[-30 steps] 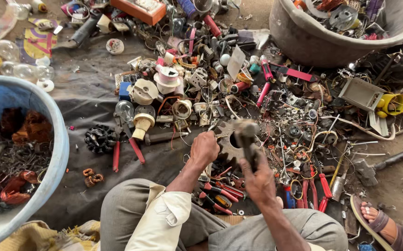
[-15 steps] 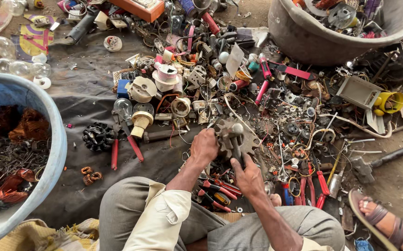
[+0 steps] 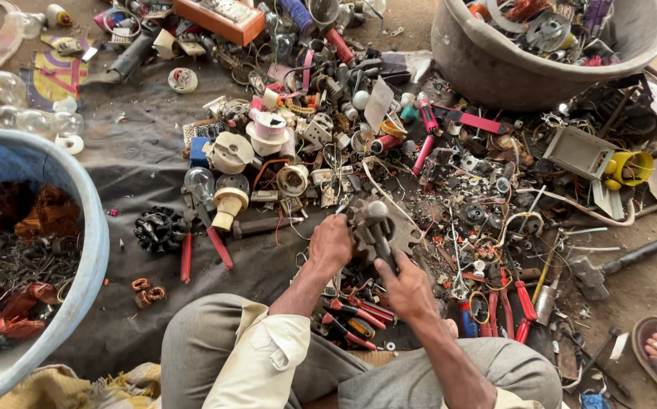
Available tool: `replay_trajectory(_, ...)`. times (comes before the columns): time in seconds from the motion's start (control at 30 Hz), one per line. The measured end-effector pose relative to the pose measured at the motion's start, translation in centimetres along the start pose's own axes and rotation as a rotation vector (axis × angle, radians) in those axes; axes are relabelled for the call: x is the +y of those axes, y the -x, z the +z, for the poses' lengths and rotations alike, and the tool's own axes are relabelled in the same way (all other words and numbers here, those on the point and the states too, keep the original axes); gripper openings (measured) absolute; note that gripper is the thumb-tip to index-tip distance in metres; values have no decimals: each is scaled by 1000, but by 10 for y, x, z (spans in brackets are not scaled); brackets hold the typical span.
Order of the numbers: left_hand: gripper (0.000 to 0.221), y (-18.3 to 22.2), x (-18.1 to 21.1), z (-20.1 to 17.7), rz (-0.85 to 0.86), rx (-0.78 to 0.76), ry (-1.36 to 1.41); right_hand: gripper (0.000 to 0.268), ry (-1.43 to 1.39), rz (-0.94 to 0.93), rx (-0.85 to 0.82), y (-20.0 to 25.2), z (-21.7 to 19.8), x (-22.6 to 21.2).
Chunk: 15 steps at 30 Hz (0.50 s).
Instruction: The person disassembles metal and electrical components using a hammer and a screwdriver, striking a large gear and prying apart smaller parts by hand.
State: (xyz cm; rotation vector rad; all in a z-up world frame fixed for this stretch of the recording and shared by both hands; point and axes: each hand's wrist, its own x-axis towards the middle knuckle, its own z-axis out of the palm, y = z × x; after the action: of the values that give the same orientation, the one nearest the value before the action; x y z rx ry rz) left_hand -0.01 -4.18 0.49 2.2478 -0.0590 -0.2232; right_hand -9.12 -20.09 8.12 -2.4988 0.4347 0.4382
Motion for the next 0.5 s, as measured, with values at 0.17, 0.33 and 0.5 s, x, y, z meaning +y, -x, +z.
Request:
replay_trajectory(0.17, 22, 3, 6, -8, -82, -59, 53, 52, -341, -348, 204, 20, -20, -13)
replay_trajectory(0.33, 19, 2, 5, -8, -99, -43, 63, 49, -291, -631, 429, 18, -6, -4)
replay_trajectory(0.5, 18, -4, 5, -5, -2, -3, 17, 48, 13, -27, 20, 1, -12, -17)
